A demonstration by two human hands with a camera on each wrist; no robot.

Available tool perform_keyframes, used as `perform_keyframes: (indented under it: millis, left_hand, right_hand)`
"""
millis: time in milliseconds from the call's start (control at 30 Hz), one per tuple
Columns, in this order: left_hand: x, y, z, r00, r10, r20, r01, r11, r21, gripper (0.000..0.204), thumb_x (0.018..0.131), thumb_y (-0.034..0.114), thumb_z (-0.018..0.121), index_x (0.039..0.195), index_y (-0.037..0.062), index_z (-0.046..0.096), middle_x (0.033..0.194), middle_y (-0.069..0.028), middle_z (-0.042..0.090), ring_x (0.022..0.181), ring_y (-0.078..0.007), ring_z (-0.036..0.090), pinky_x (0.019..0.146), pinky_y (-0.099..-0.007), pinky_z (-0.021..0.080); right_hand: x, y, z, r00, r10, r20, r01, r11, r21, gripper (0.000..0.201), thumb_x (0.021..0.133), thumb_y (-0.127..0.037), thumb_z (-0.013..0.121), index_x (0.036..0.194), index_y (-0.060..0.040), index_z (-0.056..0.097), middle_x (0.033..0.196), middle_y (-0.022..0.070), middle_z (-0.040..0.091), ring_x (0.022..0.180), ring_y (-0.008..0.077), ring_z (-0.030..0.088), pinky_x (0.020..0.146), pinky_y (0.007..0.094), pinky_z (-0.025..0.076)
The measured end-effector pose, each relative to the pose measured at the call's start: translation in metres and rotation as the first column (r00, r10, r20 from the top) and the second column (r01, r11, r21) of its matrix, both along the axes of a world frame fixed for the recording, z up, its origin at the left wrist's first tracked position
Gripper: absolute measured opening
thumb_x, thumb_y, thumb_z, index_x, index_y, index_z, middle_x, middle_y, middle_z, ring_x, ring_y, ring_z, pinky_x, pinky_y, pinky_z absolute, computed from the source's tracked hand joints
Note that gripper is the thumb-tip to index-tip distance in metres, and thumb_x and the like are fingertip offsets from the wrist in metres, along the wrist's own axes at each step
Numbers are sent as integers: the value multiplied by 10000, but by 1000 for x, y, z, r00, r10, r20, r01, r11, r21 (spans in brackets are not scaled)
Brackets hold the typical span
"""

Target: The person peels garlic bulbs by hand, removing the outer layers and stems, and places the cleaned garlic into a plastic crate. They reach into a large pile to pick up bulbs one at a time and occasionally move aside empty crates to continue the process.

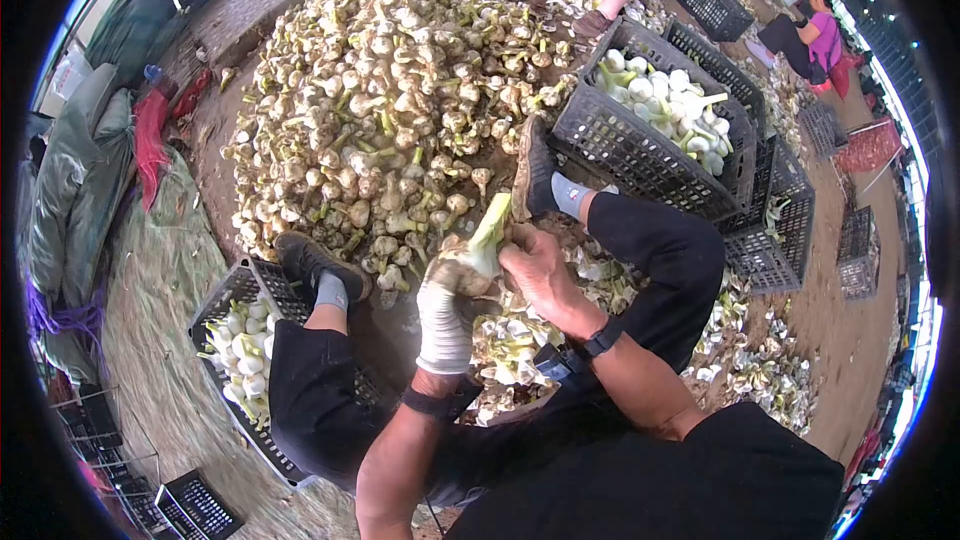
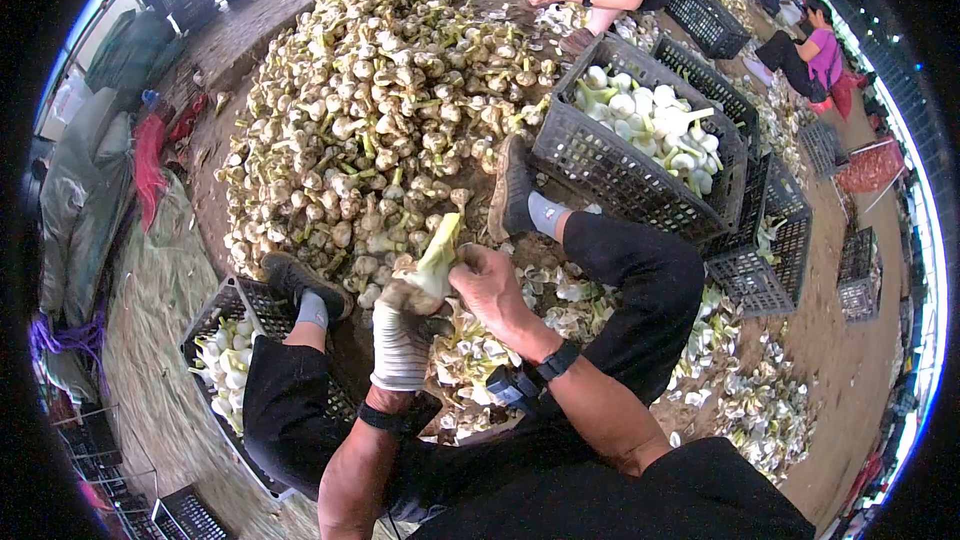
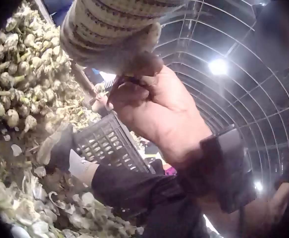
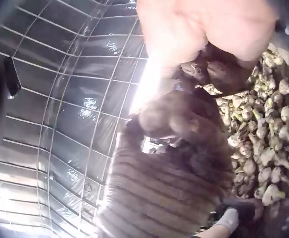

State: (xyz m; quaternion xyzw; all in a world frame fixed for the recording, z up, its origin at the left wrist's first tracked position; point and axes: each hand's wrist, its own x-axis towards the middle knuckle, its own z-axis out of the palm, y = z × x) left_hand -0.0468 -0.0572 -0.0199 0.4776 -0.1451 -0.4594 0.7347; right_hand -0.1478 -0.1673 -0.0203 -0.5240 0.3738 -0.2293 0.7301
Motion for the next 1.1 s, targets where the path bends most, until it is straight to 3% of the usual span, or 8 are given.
perform_keyframes:
  millis: [100,233,500,567,700,900,1033,1100]
  left_hand:
    - [-1,0,9,932,-107,-346,106,994,-21,599,928,598,463,1145,50,574,861,-74,641,638,-153,606,489,-265,515]
    - [4,0,5,977,25,-211,-9,997,80,629,941,640,416,1058,51,606,776,-58,641,544,-123,580,422,-251,481]
    - [-11,-4,-13,949,12,314,6,998,-59,715,941,402,628,1451,26,299,1307,-100,504,1123,-163,542,913,-261,469]
    - [-18,-12,-16,832,158,532,-133,987,-85,649,944,449,603,1390,20,410,1102,-72,608,898,-120,615,741,-222,507]
    - [-5,-3,-4,985,-70,-156,90,988,126,598,938,643,445,1014,83,639,693,22,611,395,-56,430,380,-202,348]
    - [-9,-16,54,736,83,-672,-17,994,105,649,936,637,423,1167,55,592,851,-51,686,547,-123,598,442,-248,476]
    - [12,-2,-12,954,-251,-166,266,961,79,739,933,661,404,1242,6,556,957,-93,685,654,-164,653,528,-266,530]
    - [10,-4,-28,997,-68,46,61,986,153,663,945,525,537,1376,28,448,1039,-80,657,732,-123,640,559,-256,532]
  right_hand:
    - [-1,2,0,1000,13,16,-10,988,-156,147,880,-110,552,890,12,635,732,-25,574,613,30,469,506,228,358]
    - [-10,8,-3,912,-9,410,-90,971,221,352,951,-298,603,1169,-22,620,759,-19,621,549,39,514,465,194,406]
    - [-7,1,3,995,47,89,-40,996,-77,302,906,-261,703,1075,-11,687,739,-16,639,548,23,500,455,187,373]
    - [-8,0,5,985,-27,172,4,992,128,252,913,-217,693,1055,-10,685,736,-10,639,531,35,501,448,199,376]
    - [-15,-5,-4,966,123,228,-133,991,30,191,902,-136,687,1032,-3,646,810,40,663,521,66,504,443,216,373]
    - [-19,6,28,936,32,351,-170,914,369,149,915,-151,668,978,-16,653,669,-10,565,447,52,398,436,228,327]
    - [-20,7,5,889,-95,448,-85,927,366,187,932,-183,663,1016,-16,681,692,-1,588,488,49,470,434,223,359]
    - [-20,10,7,972,-111,205,84,987,137,177,941,-162,643,1027,-14,687,703,9,594,520,61,508,457,237,389]
